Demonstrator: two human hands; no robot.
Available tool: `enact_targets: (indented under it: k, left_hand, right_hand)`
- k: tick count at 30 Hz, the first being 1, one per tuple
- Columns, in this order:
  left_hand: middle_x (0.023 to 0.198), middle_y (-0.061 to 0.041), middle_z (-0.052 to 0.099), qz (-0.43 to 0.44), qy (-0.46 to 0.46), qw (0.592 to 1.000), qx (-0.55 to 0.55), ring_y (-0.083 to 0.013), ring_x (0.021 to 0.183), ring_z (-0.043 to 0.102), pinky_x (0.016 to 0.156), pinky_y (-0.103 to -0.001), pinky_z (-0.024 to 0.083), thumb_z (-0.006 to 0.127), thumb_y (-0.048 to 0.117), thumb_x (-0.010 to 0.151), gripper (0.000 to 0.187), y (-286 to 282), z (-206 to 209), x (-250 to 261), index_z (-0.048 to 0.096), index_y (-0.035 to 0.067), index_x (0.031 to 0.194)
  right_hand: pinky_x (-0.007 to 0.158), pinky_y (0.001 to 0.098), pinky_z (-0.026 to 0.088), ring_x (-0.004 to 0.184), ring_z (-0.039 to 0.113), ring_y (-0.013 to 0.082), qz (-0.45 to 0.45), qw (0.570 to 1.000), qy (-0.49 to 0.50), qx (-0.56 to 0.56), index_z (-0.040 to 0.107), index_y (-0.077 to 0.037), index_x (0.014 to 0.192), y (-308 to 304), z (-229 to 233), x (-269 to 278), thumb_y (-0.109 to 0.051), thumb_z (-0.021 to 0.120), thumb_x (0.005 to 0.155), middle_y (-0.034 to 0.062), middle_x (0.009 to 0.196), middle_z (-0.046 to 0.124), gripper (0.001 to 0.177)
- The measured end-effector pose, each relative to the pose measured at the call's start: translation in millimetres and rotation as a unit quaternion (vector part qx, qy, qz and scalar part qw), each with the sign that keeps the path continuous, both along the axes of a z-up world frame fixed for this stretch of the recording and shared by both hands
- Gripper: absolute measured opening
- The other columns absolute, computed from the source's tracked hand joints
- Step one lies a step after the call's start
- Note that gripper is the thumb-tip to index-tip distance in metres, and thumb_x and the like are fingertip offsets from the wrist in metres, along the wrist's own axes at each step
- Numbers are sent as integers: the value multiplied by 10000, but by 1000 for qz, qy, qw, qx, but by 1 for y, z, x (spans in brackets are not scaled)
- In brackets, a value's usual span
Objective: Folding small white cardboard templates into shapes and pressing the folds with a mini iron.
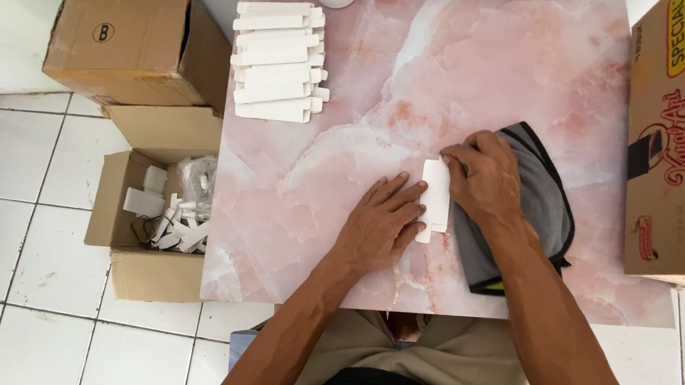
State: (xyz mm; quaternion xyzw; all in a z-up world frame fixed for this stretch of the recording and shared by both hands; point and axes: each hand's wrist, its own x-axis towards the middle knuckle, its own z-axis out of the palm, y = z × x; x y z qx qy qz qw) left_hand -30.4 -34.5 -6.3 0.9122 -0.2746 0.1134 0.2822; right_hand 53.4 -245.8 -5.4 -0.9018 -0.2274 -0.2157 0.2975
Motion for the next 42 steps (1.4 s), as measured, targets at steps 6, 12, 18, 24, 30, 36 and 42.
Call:
enact_targets:
  k: [6, 12, 18, 24, 30, 36, 42]
  left_hand:
    - [1413, -62, 623, -6, -9, 1000, -12, -331, 1390, 510, 1182, -518, 353, 656, 313, 975, 235, 2, -3, 0, 712, 144, 1128]
    - [1417, -66, 619, 1, 15, 1000, -18, -327, 1402, 498, 1195, -517, 336, 648, 306, 981, 233, 1, 5, -2, 709, 138, 1131]
    - [1425, -54, 616, 5, 10, 1000, -11, -310, 1408, 496, 1204, -502, 325, 652, 335, 976, 252, 1, 0, -1, 710, 146, 1133]
    - [1426, -76, 611, 2, 40, 999, -30, -323, 1414, 482, 1208, -517, 308, 641, 318, 988, 252, 0, 6, -2, 699, 122, 1135]
    - [1435, -64, 609, 1, 40, 999, -20, -306, 1422, 478, 1221, -498, 295, 647, 333, 982, 265, 1, -2, -1, 709, 128, 1138]
    - [1450, -55, 598, 0, 63, 998, -18, -297, 1437, 459, 1234, -487, 274, 638, 336, 989, 265, 2, 3, 1, 705, 134, 1148]
    - [1465, -53, 589, -4, 71, 997, -3, -291, 1445, 451, 1239, -484, 268, 619, 338, 999, 276, 3, 7, -1, 710, 138, 1167]
  right_hand:
    - [714, 404, 472, 829, 597, 319, 1, 1000, 3, 16, 782, -89, 970, 4, 12, -15, -53, 748, 953, 115, 965, 604, 53]
    - [723, 418, 462, 872, 605, 333, 30, 1000, 7, 7, 791, -108, 974, -1, 16, -38, -76, 753, 946, 106, 971, 615, 56]
    - [722, 411, 448, 891, 611, 315, 36, 999, 23, 13, 787, -131, 954, -2, 14, -58, -101, 750, 945, 85, 987, 635, 49]
    - [722, 430, 456, 886, 614, 328, 66, 997, 33, 2, 784, -138, 948, -5, 17, -73, -112, 737, 937, 82, 988, 631, 55]
    - [698, 420, 446, 872, 612, 328, 86, 995, 41, 13, 779, -127, 950, -5, 23, -88, -70, 718, 934, 93, 987, 634, 85]
    - [710, 420, 479, 846, 625, 319, 119, 990, 70, 38, 795, -134, 933, -7, 26, -90, -75, 738, 925, 80, 937, 637, 82]
    - [764, 392, 493, 920, 661, 272, 50, 975, 156, 151, 808, -120, 1021, -12, 26, -83, -92, 746, 954, 87, 975, 682, 95]
